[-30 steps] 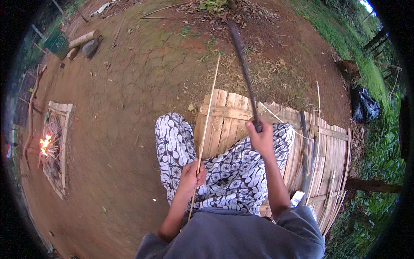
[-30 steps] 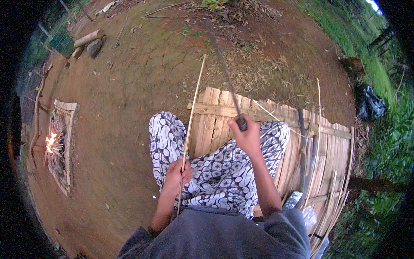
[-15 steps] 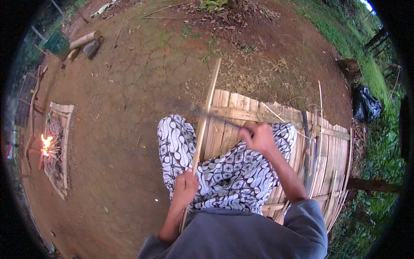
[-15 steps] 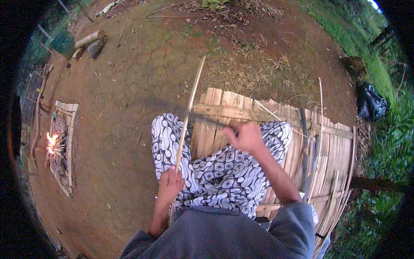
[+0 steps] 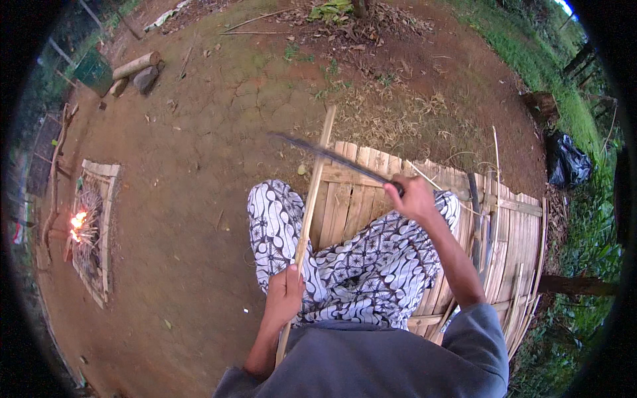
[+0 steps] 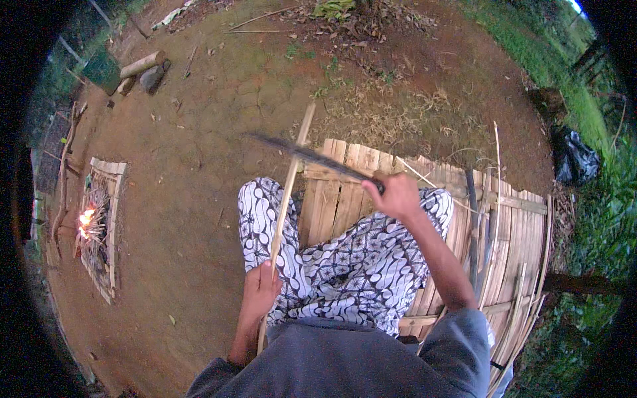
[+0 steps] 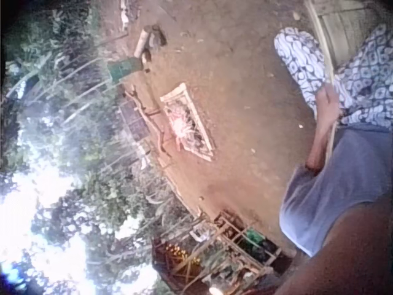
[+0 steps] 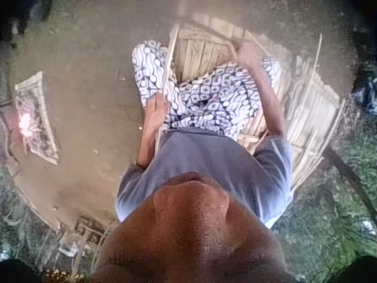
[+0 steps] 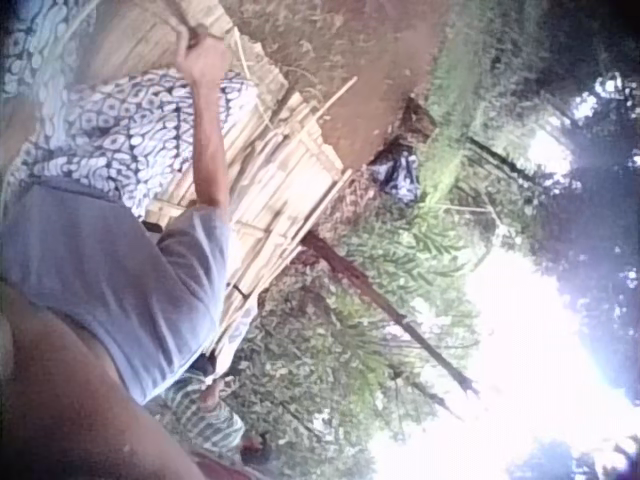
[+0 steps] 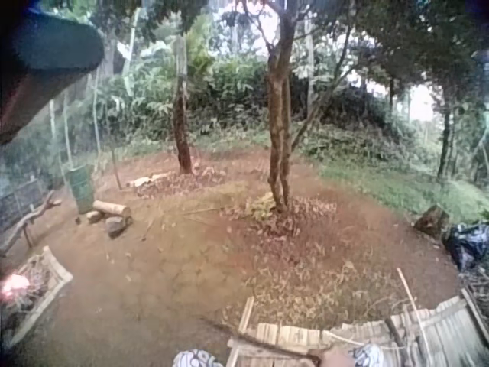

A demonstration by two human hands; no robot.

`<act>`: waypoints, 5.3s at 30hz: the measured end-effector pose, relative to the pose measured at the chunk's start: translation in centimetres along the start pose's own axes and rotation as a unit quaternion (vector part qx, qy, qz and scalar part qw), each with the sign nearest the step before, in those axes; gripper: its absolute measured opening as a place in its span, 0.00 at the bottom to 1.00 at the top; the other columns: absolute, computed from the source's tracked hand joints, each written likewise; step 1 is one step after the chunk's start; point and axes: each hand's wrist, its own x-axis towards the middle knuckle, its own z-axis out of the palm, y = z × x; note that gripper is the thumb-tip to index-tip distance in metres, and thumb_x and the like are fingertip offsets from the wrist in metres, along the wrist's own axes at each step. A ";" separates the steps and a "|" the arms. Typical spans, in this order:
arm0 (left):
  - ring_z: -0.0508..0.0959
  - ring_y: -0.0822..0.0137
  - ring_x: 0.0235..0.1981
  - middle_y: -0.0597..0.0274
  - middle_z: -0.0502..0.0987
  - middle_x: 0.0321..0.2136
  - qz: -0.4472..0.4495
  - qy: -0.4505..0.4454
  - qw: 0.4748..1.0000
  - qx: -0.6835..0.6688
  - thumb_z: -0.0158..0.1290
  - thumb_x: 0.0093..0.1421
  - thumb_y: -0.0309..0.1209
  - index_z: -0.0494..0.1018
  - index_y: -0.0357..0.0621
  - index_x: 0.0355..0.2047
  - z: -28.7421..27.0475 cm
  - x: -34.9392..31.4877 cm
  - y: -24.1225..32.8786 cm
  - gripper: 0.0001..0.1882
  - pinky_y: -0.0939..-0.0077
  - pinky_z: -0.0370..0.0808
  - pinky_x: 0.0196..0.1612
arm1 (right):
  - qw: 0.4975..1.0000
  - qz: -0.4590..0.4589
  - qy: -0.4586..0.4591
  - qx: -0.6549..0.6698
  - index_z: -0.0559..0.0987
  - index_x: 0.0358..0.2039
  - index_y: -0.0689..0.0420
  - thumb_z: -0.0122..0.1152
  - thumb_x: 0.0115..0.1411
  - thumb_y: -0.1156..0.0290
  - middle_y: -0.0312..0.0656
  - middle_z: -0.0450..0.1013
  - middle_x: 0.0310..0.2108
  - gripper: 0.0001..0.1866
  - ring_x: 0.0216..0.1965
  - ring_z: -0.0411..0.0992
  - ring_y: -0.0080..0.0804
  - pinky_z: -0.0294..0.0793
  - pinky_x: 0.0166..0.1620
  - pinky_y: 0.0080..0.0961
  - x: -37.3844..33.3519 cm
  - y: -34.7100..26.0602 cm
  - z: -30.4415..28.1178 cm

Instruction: The person sits on a mat and uses a machete to sharpen a long, thin wooden stick. They hold the stick with one hand and repeatedly scrape the blade along its length to smooth and shape it. A fire burns in a pit nearby.

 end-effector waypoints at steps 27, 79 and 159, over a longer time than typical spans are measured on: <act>0.68 0.68 0.14 0.61 0.67 0.12 0.144 0.000 0.982 0.121 0.39 0.65 0.33 0.67 0.36 0.23 2.0 1.3 3.4 0.17 0.71 0.66 0.21 | 0.960 -0.268 0.084 0.013 0.75 0.19 0.53 0.56 0.52 0.44 0.40 0.68 0.12 0.24 0.13 0.69 0.37 0.68 0.20 0.31 -4.6 -7.8 -3.2; 0.56 0.80 0.13 0.71 0.57 0.13 0.072 -0.121 0.985 -0.102 0.37 0.68 0.40 0.59 0.44 0.21 3.5 -2.2 3.1 0.20 0.83 0.55 0.16 | 0.968 -0.125 0.196 -0.096 0.75 0.17 0.50 0.50 0.53 0.36 0.36 0.64 0.07 0.28 0.08 0.63 0.31 0.65 0.16 0.28 2.5 -2.9 -8.4; 0.53 0.79 0.10 0.73 0.54 0.11 -0.075 -0.309 0.933 -0.167 0.29 0.69 0.44 0.57 0.45 0.21 3.4 -2.0 -0.2 0.22 0.84 0.52 0.13 | 0.637 0.225 0.076 0.734 0.72 0.42 0.60 0.52 0.62 0.54 0.26 0.53 0.12 0.20 0.10 0.52 0.14 0.54 0.15 0.16 3.0 -2.0 -5.7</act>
